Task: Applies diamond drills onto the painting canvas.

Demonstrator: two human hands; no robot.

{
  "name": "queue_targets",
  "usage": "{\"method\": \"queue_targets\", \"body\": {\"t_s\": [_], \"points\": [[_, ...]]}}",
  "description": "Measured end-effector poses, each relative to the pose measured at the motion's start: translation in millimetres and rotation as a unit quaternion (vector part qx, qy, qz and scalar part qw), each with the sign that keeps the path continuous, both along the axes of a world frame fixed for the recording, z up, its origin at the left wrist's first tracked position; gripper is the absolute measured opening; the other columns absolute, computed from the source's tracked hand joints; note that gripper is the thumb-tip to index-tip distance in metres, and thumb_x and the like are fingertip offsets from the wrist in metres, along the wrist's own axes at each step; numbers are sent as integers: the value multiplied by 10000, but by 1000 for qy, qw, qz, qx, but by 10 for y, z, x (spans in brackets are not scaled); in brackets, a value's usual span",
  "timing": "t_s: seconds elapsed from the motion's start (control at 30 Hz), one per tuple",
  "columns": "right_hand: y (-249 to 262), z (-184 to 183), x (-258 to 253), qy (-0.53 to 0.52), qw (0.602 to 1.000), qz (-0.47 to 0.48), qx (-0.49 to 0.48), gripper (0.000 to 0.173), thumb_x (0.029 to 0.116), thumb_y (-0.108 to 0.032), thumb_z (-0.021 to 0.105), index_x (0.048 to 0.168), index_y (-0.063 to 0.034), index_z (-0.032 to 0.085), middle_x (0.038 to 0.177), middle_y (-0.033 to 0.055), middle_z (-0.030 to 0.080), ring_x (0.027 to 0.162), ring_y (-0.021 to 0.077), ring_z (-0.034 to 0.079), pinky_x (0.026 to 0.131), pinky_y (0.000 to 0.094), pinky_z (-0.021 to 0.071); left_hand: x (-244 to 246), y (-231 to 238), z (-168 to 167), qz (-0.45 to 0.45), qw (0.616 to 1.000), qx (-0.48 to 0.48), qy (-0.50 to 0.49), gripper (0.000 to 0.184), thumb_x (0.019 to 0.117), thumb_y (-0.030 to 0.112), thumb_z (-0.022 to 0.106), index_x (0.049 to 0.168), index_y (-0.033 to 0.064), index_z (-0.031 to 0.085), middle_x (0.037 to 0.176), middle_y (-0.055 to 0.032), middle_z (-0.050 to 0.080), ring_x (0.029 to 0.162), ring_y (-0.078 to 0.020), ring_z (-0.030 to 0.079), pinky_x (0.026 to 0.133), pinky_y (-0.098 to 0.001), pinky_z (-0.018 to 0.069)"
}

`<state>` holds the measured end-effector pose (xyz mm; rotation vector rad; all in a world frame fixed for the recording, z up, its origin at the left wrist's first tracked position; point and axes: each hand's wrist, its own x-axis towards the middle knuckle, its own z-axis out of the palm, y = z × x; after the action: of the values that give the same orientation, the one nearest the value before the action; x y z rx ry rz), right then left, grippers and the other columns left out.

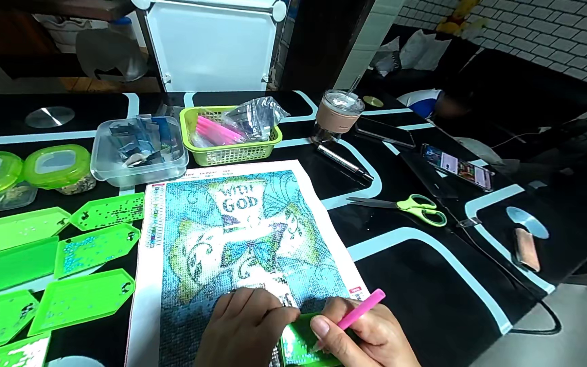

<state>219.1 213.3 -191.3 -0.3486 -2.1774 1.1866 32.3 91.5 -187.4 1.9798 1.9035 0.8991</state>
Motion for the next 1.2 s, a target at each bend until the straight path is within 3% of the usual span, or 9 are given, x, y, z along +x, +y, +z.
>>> {"method": "queue_targets", "body": {"t_s": [0.1,0.2,0.3,0.43,0.67,1.2], "points": [[14,19,1,20,997,3,-73,257,1071,-165,556,877,-7,616,684,31,609,625,7,590,589,155,493,-3,-1,14,-1,1000,-5,-2,430,800,446,808,1144,190,770,1027,-51,719,983,-267,655,835,-451,487],[105,65,5,49,980,-47,-185,211,1066,-218,561,903,-133,663,737,-88,673,624,-58,605,553,117,493,-16,-9,33,-8,1000,-21,-14,438,807,420,811,1166,174,767,1034,-75,719,990,-288,648,843,-469,478],[394,117,28,61,965,-147,-210,243,1054,-211,555,860,-161,693,735,-73,703,576,-30,609,506,130,489,-28,1,41,-16,999,-27,-17,438,826,426,801,1171,158,765,1039,-97,722,995,-309,648,845,-475,475],[694,79,45,42,957,-228,-174,253,1034,-161,569,807,-129,675,679,-23,688,550,25,623,524,157,516,-39,11,75,-25,998,-43,-28,445,854,430,787,1190,140,763,1065,-121,726,1012,-331,653,874,-503,480],[660,-61,33,39,969,-225,-90,214,1027,-165,583,831,-136,665,679,-63,666,568,-12,615,527,128,507,-39,-4,94,-24,998,-55,-33,438,864,426,783,1192,137,762,1082,-129,720,1041,-332,640,908,-502,463],[637,-125,35,18,974,-227,5,208,1036,-204,588,877,-109,684,667,-88,632,560,-48,574,510,112,479,-46,-5,123,-29,997,-70,-31,441,861,415,789,1198,130,761,1103,-139,720,1072,-353,637,926,-512,468]]}}
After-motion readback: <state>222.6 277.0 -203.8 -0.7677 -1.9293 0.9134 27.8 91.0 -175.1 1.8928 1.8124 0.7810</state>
